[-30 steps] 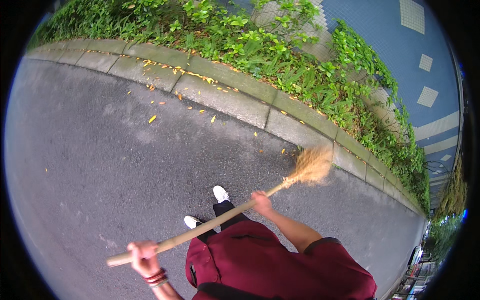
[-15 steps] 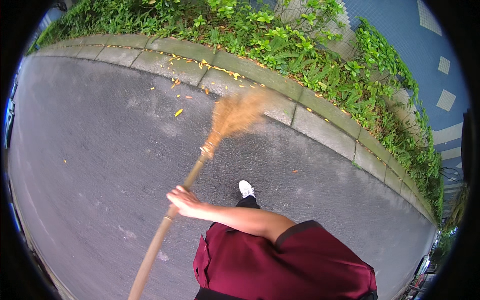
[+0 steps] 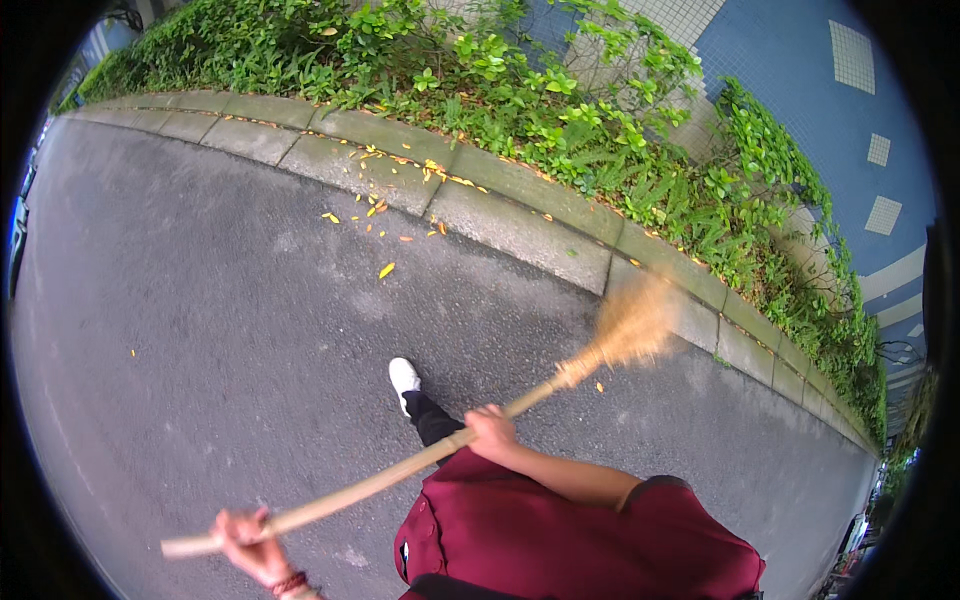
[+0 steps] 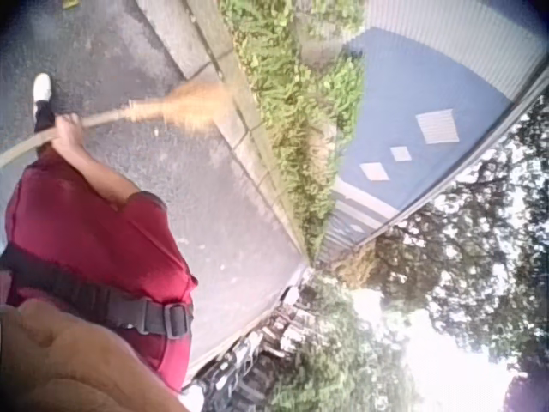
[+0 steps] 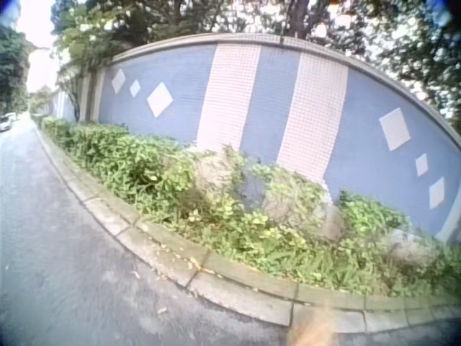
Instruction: The person sweeps scattered dry leaves along a paved street using a traditional straw broom. They gather the leaves into a small pile near the curb and continue sweeping along the edge of the road.
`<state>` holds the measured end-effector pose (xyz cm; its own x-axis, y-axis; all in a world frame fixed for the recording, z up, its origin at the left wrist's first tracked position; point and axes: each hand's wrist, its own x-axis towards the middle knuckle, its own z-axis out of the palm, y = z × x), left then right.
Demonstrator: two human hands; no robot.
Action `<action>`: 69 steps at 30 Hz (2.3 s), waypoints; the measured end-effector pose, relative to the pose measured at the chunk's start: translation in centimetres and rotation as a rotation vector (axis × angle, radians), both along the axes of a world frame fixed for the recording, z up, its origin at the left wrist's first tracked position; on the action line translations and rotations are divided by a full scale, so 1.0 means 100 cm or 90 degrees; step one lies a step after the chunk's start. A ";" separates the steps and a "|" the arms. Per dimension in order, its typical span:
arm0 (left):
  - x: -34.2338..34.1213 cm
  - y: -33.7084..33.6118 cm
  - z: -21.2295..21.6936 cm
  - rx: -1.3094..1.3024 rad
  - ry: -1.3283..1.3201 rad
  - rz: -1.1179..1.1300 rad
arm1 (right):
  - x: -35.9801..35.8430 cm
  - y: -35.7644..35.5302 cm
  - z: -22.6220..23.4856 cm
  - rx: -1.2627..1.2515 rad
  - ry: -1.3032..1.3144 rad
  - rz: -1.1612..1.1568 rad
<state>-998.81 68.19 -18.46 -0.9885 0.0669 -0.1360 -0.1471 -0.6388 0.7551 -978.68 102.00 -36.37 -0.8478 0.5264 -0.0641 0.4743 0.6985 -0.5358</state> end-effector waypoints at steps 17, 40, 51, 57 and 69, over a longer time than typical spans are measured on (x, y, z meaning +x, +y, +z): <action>-0.272 0.012 0.042 0.017 -0.093 0.272 | -0.458 0.012 -0.048 -0.122 -0.085 0.343; -0.927 -0.205 0.037 0.059 -0.062 -0.014 | -0.918 -0.280 -0.040 -0.254 -0.215 0.067; -1.115 -0.342 0.146 0.074 0.202 0.282 | -1.356 -0.392 0.023 -0.222 0.110 0.376; -1.237 -0.427 0.133 0.005 0.284 0.310 | -1.497 -0.419 0.087 -0.191 0.133 0.405; -1.423 -0.129 -0.012 -0.046 0.001 -0.415 | -1.415 -0.160 -0.088 -0.058 0.296 -0.294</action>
